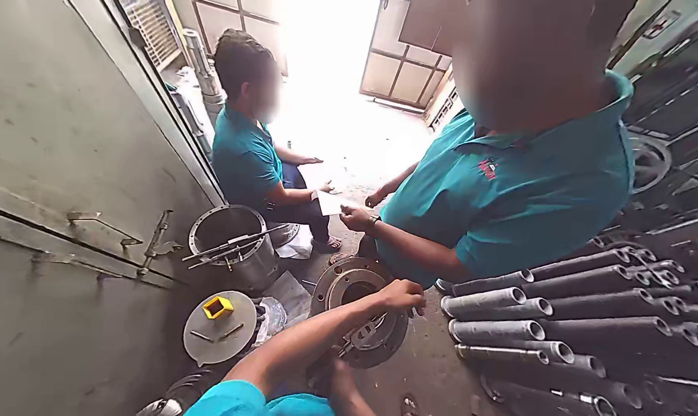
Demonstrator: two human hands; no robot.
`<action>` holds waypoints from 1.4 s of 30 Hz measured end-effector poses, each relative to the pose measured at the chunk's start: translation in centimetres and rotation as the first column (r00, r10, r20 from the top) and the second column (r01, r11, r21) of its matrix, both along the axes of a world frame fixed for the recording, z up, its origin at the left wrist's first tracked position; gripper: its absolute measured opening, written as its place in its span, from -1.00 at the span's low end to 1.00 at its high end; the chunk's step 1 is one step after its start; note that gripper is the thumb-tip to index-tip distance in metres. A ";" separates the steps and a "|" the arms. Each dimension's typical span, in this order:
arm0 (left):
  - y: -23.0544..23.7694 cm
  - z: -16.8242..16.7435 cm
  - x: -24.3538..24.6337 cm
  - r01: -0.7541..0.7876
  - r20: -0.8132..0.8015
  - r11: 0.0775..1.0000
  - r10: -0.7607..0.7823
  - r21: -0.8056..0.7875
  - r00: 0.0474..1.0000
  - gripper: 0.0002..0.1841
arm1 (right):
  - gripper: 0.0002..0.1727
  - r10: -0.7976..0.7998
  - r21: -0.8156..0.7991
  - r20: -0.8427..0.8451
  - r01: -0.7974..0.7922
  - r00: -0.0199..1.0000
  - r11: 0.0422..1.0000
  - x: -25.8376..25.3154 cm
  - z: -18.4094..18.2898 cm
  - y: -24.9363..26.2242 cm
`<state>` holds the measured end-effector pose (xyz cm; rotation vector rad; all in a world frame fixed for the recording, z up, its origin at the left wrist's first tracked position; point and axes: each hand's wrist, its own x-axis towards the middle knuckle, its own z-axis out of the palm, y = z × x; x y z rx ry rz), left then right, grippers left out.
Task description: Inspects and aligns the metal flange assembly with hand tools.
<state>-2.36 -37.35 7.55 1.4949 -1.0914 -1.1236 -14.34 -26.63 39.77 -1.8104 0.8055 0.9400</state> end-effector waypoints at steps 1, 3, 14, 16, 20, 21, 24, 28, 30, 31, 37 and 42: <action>2.0 0.2 0.3 -0.074 0.177 0.997 0.074 -0.002 0.981 -0.64 | -0.67 -0.039 0.063 0.167 0.028 0.985 0.998 -1.5 -5.4 -1.4; 7.6 0.3 0.8 -0.217 0.381 0.976 0.207 -0.017 0.901 -0.55 | -0.66 -0.016 0.095 0.666 -0.063 0.746 0.993 -5.2 -21.7 -6.7; 19.4 0.3 -14.0 -0.553 0.381 0.749 0.421 0.366 0.823 -0.46 | -0.44 0.790 -0.762 0.582 -0.210 0.191 0.612 8.9 -34.2 -18.8; 19.8 -0.6 -14.2 -0.744 0.565 0.662 0.583 0.086 0.584 -0.47 | -0.34 0.825 -0.690 0.361 -0.470 0.435 0.549 8.1 -31.8 -19.0; 20.4 -1.8 -9.4 -0.879 0.526 0.329 0.843 -0.346 0.108 -0.55 | -0.20 0.563 -0.674 0.253 -0.274 0.787 0.686 0.6 -30.6 -18.4; 20.0 -1.9 -7.7 -0.900 0.440 0.259 0.894 -0.351 0.086 -0.56 | -0.18 0.473 -0.702 0.274 -0.162 0.837 0.693 -1.5 -30.5 -17.5; 17.9 -2.3 -2.2 -0.924 0.062 0.091 0.995 -0.371 0.074 -0.58 | -0.10 0.303 -0.734 0.375 0.080 0.876 0.675 -7.3 -30.4 -12.8; 16.2 -3.2 0.7 -0.842 0.095 0.245 0.969 -0.481 0.228 -0.49 | -0.11 0.257 -0.705 0.264 0.004 0.930 0.709 -9.4 -29.7 -10.5; 17.4 -3.3 -0.4 -0.738 0.447 0.529 0.827 -0.418 0.340 -0.44 | -0.17 0.321 -0.779 0.287 0.025 0.903 0.626 -8.4 -30.4 -10.3; 18.0 -2.7 -1.4 -0.668 0.612 0.661 0.696 -0.341 0.376 -0.45 | -0.25 0.402 -0.839 0.351 0.094 0.846 0.536 -7.5 -31.5 -10.6; 22.2 0.3 -11.9 -0.547 0.663 0.821 0.318 0.165 0.677 -0.52 | -0.35 0.829 -0.858 0.513 0.103 0.224 0.503 3.5 -34.4 -17.8; 21.1 -1.8 -11.3 -0.751 0.592 0.633 0.683 -0.188 0.427 -0.49 | -0.27 0.769 -0.805 0.345 -0.252 0.538 0.537 3.2 -31.9 -17.5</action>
